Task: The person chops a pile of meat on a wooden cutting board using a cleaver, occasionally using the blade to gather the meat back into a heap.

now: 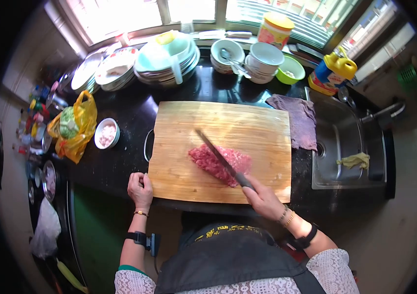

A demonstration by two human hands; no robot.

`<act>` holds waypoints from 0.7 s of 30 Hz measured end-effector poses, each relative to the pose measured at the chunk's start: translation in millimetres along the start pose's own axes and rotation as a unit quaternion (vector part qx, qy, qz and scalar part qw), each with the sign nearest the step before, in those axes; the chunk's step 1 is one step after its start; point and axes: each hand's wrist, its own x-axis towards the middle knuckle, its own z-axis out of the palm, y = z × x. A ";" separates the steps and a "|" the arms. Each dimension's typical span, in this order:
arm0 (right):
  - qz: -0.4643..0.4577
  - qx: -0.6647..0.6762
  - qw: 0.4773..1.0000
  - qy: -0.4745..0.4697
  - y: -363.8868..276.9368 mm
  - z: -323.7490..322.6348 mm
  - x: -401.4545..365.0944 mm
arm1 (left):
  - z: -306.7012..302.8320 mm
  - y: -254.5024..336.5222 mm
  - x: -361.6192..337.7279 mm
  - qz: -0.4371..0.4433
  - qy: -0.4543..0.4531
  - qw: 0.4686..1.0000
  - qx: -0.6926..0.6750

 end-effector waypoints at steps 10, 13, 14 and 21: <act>-0.146 -0.132 0.976 0.091 -20.4 37.3 -9.9 | -13.4 -10.2 36.9 -0.019 -0.139 0.987 -0.081; -0.185 -0.114 0.966 0.140 -41.6 56.4 -25.0 | -10.2 -7.6 65.6 -0.010 -0.163 0.983 -0.087; -0.196 -0.115 0.961 0.156 -42.9 63.8 -26.0 | -6.2 -7.4 73.3 -0.005 -0.168 0.982 -0.089; -0.175 -0.150 0.947 0.226 -39.6 102.9 -19.2 | 22.7 -7.0 122.9 0.068 -0.202 0.974 -0.078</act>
